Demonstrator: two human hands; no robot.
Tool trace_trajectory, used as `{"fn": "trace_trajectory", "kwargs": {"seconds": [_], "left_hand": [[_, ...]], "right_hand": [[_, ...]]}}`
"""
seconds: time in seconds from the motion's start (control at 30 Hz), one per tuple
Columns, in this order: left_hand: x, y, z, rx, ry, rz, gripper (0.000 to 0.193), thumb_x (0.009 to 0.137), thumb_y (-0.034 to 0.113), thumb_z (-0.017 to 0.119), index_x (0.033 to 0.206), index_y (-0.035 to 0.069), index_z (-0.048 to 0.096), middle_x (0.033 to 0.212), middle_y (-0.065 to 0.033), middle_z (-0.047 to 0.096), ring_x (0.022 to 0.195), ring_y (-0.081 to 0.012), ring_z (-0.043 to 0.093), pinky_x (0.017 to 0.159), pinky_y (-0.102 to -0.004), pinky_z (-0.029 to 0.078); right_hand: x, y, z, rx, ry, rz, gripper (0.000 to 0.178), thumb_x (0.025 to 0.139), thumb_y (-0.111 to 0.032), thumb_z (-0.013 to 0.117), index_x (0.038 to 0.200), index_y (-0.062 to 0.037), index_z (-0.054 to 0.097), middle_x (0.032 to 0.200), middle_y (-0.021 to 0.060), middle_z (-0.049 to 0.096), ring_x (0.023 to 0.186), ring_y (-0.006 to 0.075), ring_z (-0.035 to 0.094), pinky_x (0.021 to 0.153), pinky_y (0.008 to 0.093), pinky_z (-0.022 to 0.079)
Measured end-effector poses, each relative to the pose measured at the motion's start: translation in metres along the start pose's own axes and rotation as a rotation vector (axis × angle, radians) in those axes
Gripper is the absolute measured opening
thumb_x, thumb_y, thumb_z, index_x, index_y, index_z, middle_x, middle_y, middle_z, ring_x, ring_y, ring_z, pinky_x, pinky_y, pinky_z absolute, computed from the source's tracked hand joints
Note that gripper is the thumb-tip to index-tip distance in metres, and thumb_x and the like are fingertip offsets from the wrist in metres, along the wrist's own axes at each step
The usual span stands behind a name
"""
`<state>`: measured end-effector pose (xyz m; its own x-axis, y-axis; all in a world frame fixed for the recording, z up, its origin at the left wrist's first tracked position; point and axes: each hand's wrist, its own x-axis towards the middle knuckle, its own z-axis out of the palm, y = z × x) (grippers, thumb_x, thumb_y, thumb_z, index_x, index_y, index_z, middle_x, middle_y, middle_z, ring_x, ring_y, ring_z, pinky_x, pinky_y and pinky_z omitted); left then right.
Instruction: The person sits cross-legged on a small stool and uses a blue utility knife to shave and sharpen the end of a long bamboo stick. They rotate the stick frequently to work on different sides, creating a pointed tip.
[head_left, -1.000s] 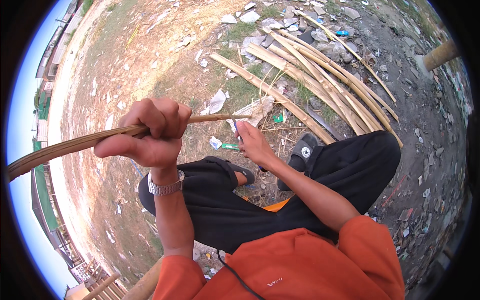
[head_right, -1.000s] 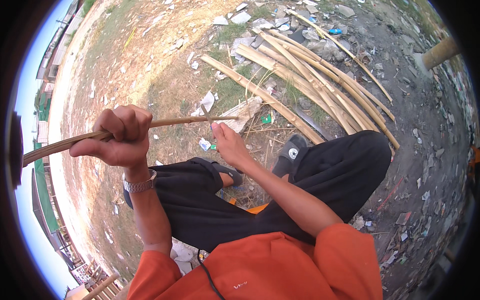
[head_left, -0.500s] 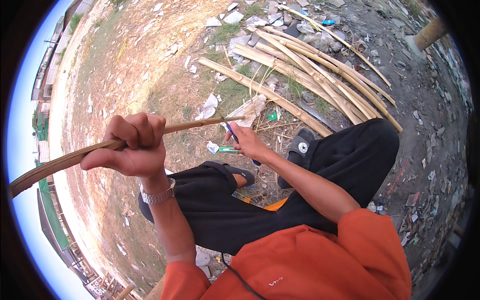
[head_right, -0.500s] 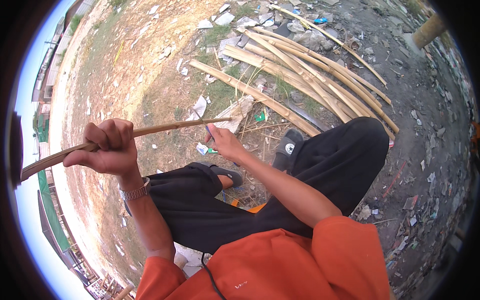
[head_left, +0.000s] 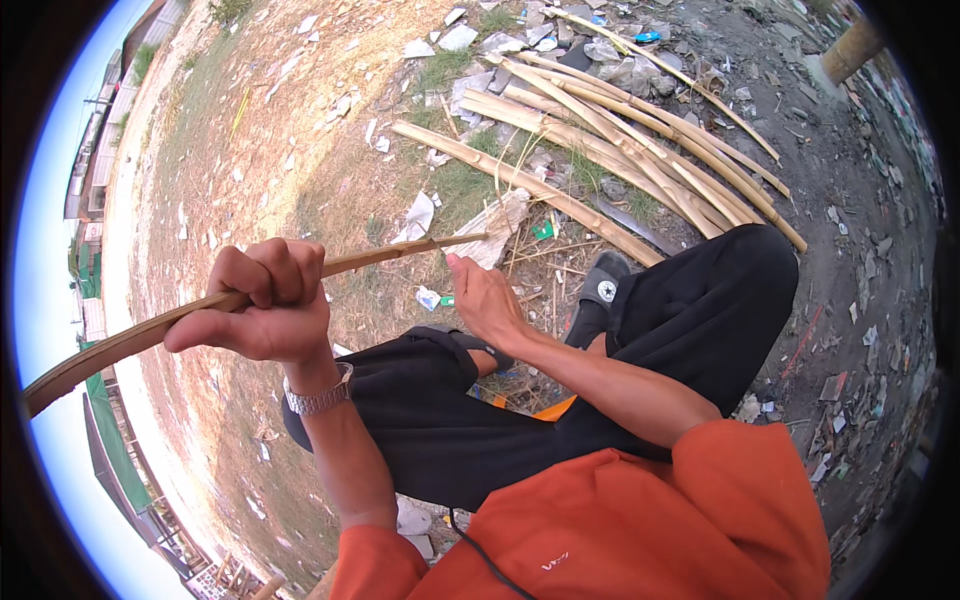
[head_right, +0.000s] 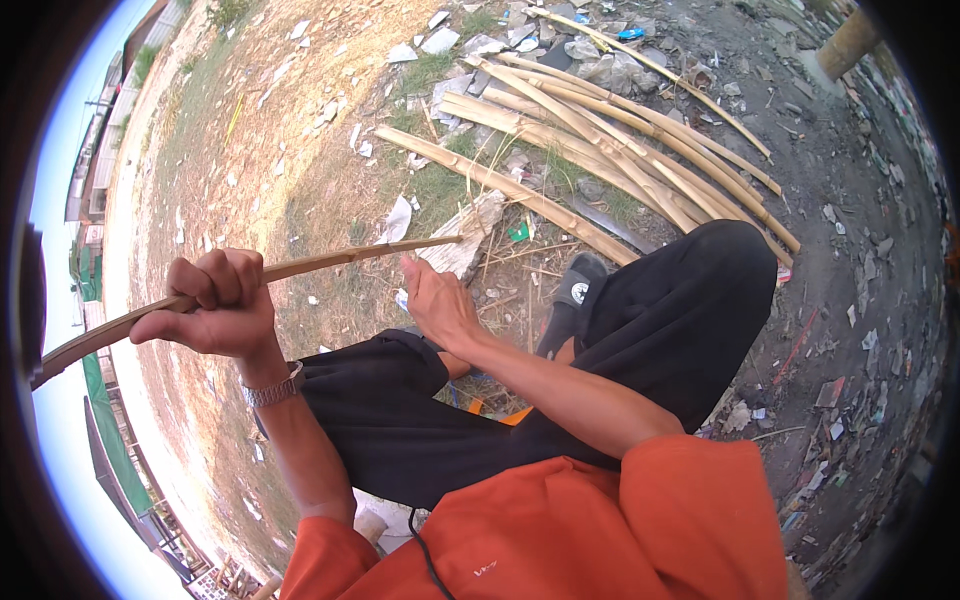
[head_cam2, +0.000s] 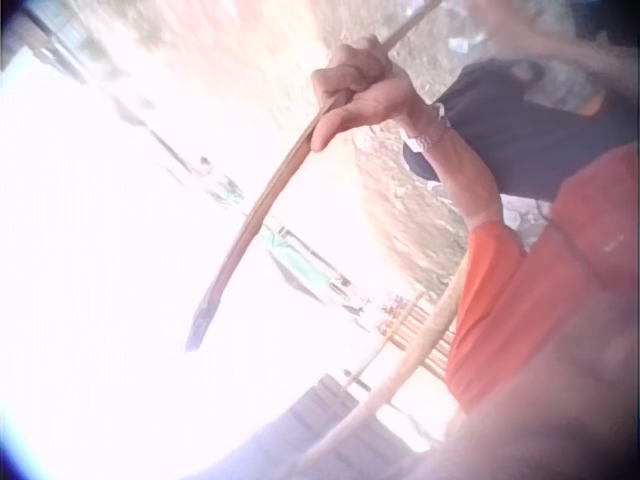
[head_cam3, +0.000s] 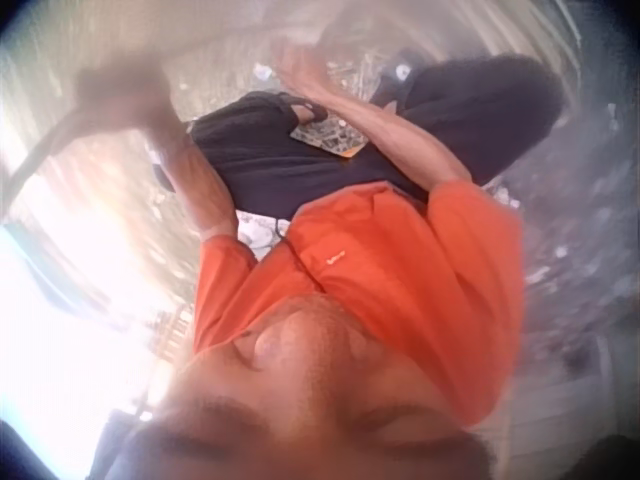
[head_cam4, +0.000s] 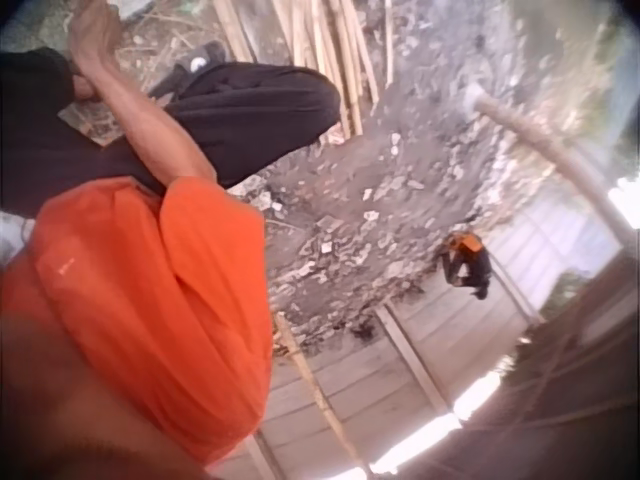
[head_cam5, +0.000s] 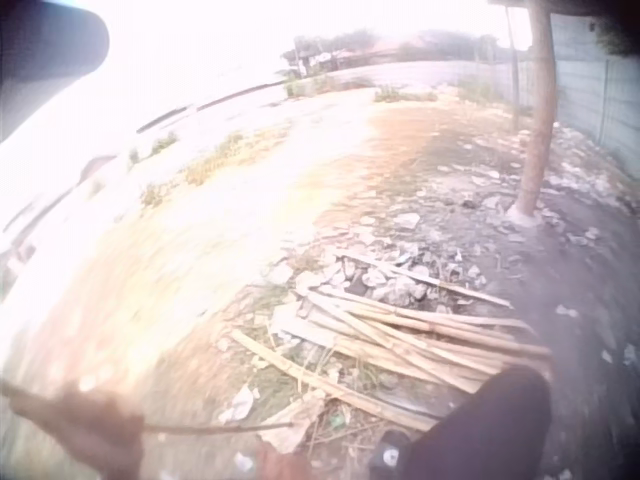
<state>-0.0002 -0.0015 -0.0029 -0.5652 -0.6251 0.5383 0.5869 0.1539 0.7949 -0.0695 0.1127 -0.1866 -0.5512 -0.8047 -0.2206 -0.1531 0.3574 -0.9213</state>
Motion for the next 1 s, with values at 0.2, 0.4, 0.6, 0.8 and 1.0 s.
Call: {"fn": "trace_trajectory", "kwargs": {"seconds": [0.2,0.4,0.6,0.8,1.0], "left_hand": [[-0.003,-0.005,0.011,-0.055,-0.108,-0.006,0.071,0.072,0.083,0.025,0.058,0.013,0.025,0.043,0.0043,0.017,0.035,-0.0054,0.009,0.034,-0.0237,0.009],[-0.005,-0.005,0.011,-0.010,-0.139,0.020,0.070,0.073,0.081,0.026,0.058,0.013,0.025,0.044,0.0046,0.017,0.036,-0.0054,0.009,0.034,-0.0239,0.009],[-0.008,-0.006,0.023,0.009,-0.102,-0.008,0.070,0.074,0.080,0.028,0.057,0.013,0.025,0.044,0.0052,0.016,0.036,-0.0051,0.010,0.034,-0.0238,0.010],[0.002,-0.010,0.022,0.002,-0.075,-0.013,0.068,0.075,0.078,0.029,0.057,0.013,0.024,0.045,0.0064,0.015,0.037,-0.0043,0.008,0.035,-0.0227,0.009],[0.001,0.001,0.003,-0.037,0.017,0.007,0.068,0.076,0.078,0.028,0.057,0.014,0.023,0.045,0.0061,0.015,0.038,-0.0046,0.007,0.035,-0.0227,0.008]], "right_hand": [[0.004,-0.001,-0.004,0.061,0.045,-0.007,0.054,0.098,-0.036,0.027,0.086,0.0060,0.058,0.067,0.0316,0.056,0.071,0.0503,0.056,0.069,0.0548,0.045],[0.013,-0.003,-0.011,-0.003,-0.046,-0.003,0.054,0.098,-0.036,0.027,0.080,0.0045,0.058,0.068,0.0298,0.058,0.071,0.0492,0.057,0.072,0.0545,0.046],[0.020,0.039,-0.016,-0.284,-0.126,0.133,0.057,0.097,-0.039,0.028,0.082,0.0036,0.063,0.076,0.0289,0.061,0.075,0.0479,0.059,0.072,0.0530,0.047],[0.012,0.070,-0.024,-0.139,-0.038,0.163,0.056,0.097,-0.037,0.027,0.084,0.0040,0.062,0.074,0.0296,0.060,0.077,0.0471,0.059,0.074,0.0525,0.047],[0.018,-0.007,-0.017,-0.087,-0.163,0.048,0.060,0.098,-0.038,0.024,0.084,0.0059,0.062,0.073,0.0312,0.059,0.076,0.0481,0.058,0.074,0.0534,0.046]]}}
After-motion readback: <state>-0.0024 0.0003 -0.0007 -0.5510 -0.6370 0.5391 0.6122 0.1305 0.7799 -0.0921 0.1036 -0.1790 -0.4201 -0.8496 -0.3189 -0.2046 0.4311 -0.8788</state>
